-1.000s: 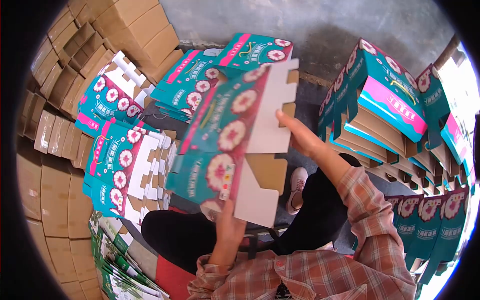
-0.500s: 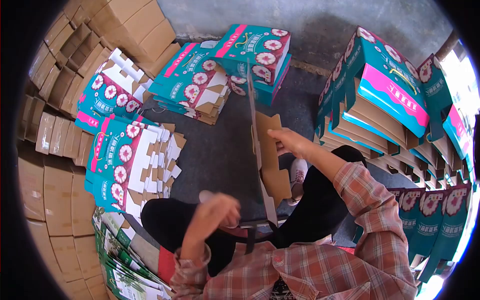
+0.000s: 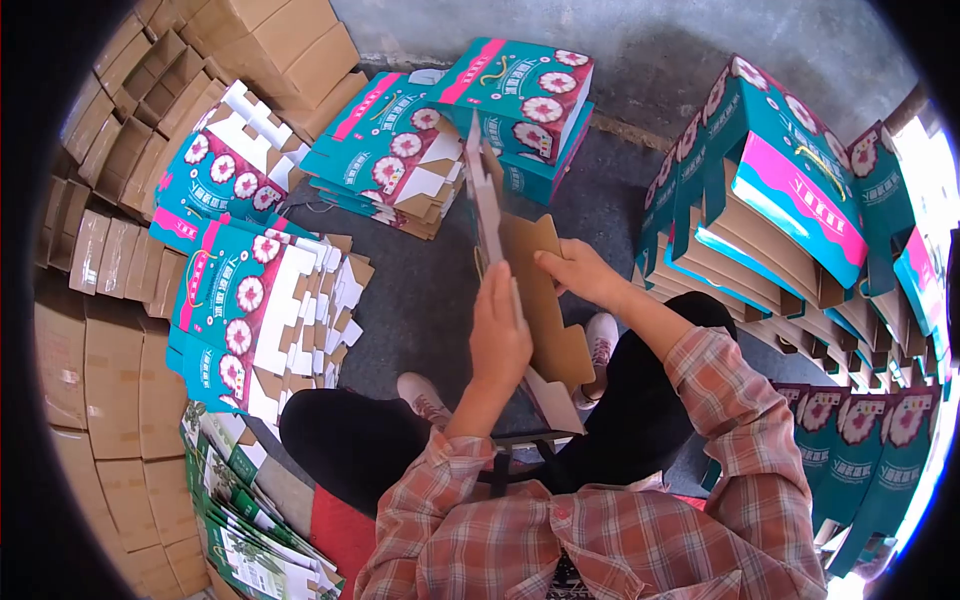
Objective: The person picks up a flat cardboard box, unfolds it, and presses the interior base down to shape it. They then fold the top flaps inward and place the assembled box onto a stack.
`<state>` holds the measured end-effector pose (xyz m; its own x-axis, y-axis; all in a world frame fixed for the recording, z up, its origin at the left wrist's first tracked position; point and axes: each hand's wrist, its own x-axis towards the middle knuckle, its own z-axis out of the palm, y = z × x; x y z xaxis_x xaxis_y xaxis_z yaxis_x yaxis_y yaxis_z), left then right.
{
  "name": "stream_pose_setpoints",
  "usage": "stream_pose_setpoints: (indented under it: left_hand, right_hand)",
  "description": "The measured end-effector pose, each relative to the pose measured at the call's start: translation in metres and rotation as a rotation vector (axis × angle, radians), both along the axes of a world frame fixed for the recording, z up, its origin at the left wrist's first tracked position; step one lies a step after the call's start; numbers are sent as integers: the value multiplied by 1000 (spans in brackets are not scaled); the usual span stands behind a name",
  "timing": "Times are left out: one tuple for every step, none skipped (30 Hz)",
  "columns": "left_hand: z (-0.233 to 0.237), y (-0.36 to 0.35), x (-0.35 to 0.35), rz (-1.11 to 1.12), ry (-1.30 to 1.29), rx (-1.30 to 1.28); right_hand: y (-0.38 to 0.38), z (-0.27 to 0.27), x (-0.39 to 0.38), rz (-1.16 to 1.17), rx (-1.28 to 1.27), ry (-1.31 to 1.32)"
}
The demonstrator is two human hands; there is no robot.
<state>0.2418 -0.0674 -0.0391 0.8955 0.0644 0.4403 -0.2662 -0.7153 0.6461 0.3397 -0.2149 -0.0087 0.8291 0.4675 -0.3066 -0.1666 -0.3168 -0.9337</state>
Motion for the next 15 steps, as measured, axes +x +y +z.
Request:
stream_pose_setpoints:
  left_hand:
    - [4,6,-4,4,9,-16]
    - [8,15,-11,8,17,-30]
    - [8,24,-19,32,26,-14]
    - [9,32,-30,29,27,-8]
    - [12,41,-43,23,41,-17]
    - [14,50,-56,17,57,-28]
    - [13,58,-70,12,62,-23]
    - [13,66,-82,-47,93,37]
    - [13,73,-90,-105,122,95]
    - [13,78,-94,-106,123,95]
    - [13,83,-98,-164,147,160]
    - [13,85,-101,-222,169,223]
    - [17,84,-102,-218,170,221]
    - [23,81,-100,-264,209,262]
    - [28,78,-98,-311,247,303]
  right_hand:
    - [-1,-4,4,-21,-8,-39]
    - [-3,-7,7,-42,-14,-78]
    - [-4,-5,9,-47,-10,-77]
    - [-6,-1,12,-84,-78,-162]
    - [-8,0,14,-122,-146,-244]
    - [-11,-1,17,-127,-140,-239]
    - [-14,-2,21,-168,-157,-260]
    - [-16,-4,23,-207,-176,-283]
    - [-15,4,20,-231,-101,-300]
    - [-14,6,19,-232,-101,-299]
    - [-13,8,19,-247,-111,-266]
    - [-12,10,21,-261,-121,-235]
    - [-11,1,26,-257,-122,-235]
    - [-10,-14,32,-246,-206,-318]
    - [-7,-15,33,-234,-290,-401]
